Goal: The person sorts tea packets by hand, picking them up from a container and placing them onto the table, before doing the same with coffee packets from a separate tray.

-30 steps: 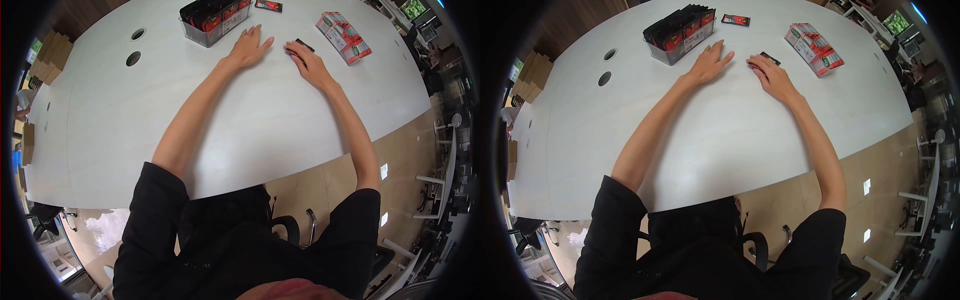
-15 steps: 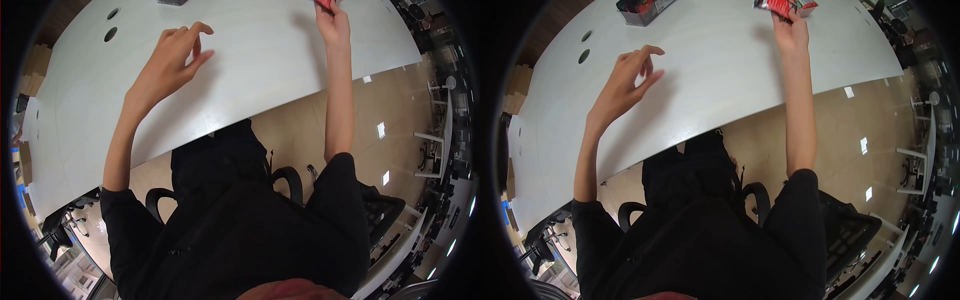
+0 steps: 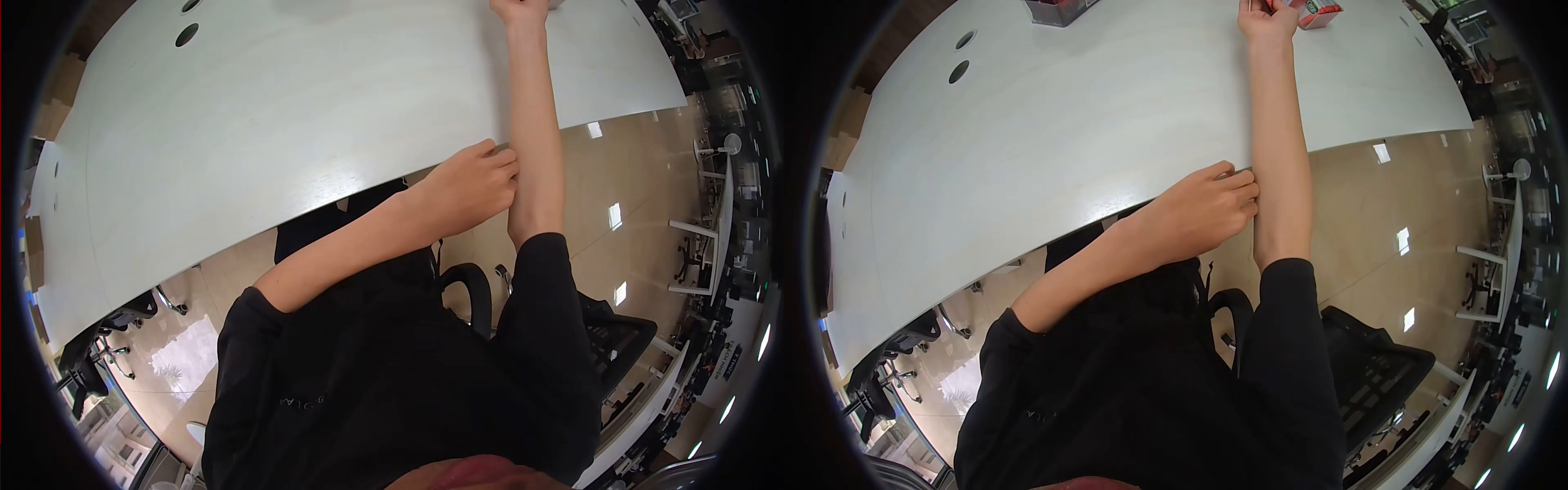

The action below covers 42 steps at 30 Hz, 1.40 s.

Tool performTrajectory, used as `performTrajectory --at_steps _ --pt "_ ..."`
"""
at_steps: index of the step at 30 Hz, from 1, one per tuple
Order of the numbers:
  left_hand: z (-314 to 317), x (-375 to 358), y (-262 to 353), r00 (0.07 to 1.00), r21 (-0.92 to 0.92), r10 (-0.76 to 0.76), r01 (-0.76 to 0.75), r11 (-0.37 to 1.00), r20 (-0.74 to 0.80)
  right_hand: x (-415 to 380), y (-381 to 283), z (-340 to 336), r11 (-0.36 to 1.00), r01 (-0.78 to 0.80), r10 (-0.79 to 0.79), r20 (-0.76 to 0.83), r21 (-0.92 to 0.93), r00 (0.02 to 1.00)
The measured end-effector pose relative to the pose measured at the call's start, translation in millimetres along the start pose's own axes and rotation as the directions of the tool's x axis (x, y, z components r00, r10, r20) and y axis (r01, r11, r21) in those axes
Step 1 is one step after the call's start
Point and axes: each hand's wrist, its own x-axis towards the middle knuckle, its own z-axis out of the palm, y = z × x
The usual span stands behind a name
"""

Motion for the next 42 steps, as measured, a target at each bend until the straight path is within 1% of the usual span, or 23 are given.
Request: performTrajectory --at_steps 2,3,5,7,8,9,11,13,15,17,19,20,24,26,27,28,29,31,32,33,36,39,42 --pt "-4.2 4.1 -17.6 0.996 0.066 0.05 -0.045 0.997 -0.071 -2.0 8.1 0.5 1.0 0.005 -0.005 -0.012 -0.01 1.0" --pt "-9.4 4.4 -28.2 0.995 0.137 -0.037 0.05 0.989 -0.093 -6.5 10.9 2.4 1.0 0.004 -0.004 -0.014 -0.015 1.0" --pt "-20.5 -1.3 -47.3 0.982 0.232 -0.13 0.159 0.96 -0.137 -107.1 45.1 52.4 0.967 -0.007 0.02 0.049 -0.253 0.999" --pt "-33.3 -19.0 -67.1 0.857 -0.07 -0.337 0.337 0.939 -0.39 -155.8 49.8 64.9 0.821 0.014 0.067 0.12 -0.57 0.991" --pt "-46.6 -32.5 -74.3 0.839 -0.358 -0.443 0.327 0.875 -0.317 -176.3 49.8 65.6 0.688 0.063 0.12 0.199 -0.723 0.973" --pt "-54.1 -43.2 -79.9 0.829 -0.341 -0.447 0.335 0.878 -0.337 -199.8 52.5 73.6 0.589 0.131 0.149 0.267 -0.797 0.952" --pt "-63.5 -62.6 -87.4 0.674 -0.847 -0.737 0.365 0.388 -0.047 -235.8 63.4 83.3 0.425 0.24 0.254 0.37 -0.873 0.894" --pt "-60.2 -80.2 -97.4 0.661 -0.911 -0.75 0.286 0.297 -0.037 -257.3 75.9 82.1 0.306 0.328 0.39 0.432 -0.894 0.813" --pt "-62.1 -97.1 -109.7 0.661 -0.989 -0.738 0.137 -0.061 0.138 -272.0 91.2 77.8 0.246 0.473 0.491 0.53 -0.846 0.692" --pt "-66.3 -112.9 -119.1 0.599 -0.985 -0.787 0.157 -0.067 0.149 -281.8 102.2 73.9 0.298 0.324 0.606 0.441 -0.898 0.663" --pt "-71.9 -128.4 -122.0 0.484 -0.918 -0.874 0.366 0.155 0.046 -283.0 110.3 71.0 0.269 0.272 0.666 0.382 -0.924 0.641" --pt "-76.3 -133.2 -120.2 0.467 -0.903 -0.884 0.389 0.181 0.024 -281.3 114.9 70.9 0.229 0.221 0.72 0.318 -0.948 0.617" --pt "-66.5 -170.0 -132.8 0.566 -0.8 -0.824 0.481 0.359 -0.029 -264.4 125.7 78.0 0.053 0.344 0.811 0.241 -0.938 0.533" --pt "-68.5 -182.3 -130.6 0.445 -0.755 -0.884 0.529 0.388 -0.143 -228.9 134.6 70.2 0.089 0.438 0.753 0.349 -0.895 0.559" --pt "-69.0 -190.0 -133.1 0.443 -0.755 -0.885 0.528 0.389 -0.146 -200.3 135.8 64.1 -0.079 0.62 0.659 0.426 -0.781 0.62" --pt "-69.0 -198.5 -136.4 0.328 -0.823 -0.934 0.485 0.296 -0.143 -164.4 134.1 54.5 -0.269 0.735 0.559 0.52 -0.623 0.646" --pt "-69.9 -206.0 -140.3 0.212 -0.881 -0.969 0.425 0.209 -0.127 -125.1 129.7 39.1 -0.361 0.751 0.505 0.561 -0.553 0.656" --pt "-75.2 -218.9 -145.9 0.144 -0.887 -0.972 0.4 0.23 -0.186 -53.5 117.0 2.6 -0.453 0.755 0.447 0.612 -0.474 0.653" --pt "-78.0 -225.1 -149.5 0.07 -0.892 -0.969 0.379 0.245 -0.236 -21.9 111.2 -16.1 -0.599 0.686 0.397 0.591 -0.413 0.702" --pt "-79.4 -232.2 -155.3 0.073 -0.89 -0.967 0.379 0.254 -0.245 -10.5 109.9 -14.8 -0.727 0.595 0.338 0.576 -0.343 0.744" --pt "-76.9 -240.9 -165.9 -0.077 -0.843 -0.896 0.382 0.379 -0.438 14.4 105.1 -9.5 -0.734 0.564 0.293 0.574 -0.377 0.765" --pt "-71.3 -237.3 -163.1 -0.119 -0.783 -0.817 0.392 0.483 -0.564 27.0 114.5 -0.4 -0.689 0.566 0.267 0.567 -0.453 0.779" --pt "-63.9 -236.9 -160.7 -0.089 -0.798 -0.848 0.401 0.45 -0.523 41.5 121.2 3.6 -0.72 0.562 0.295 0.554 -0.407 0.779"
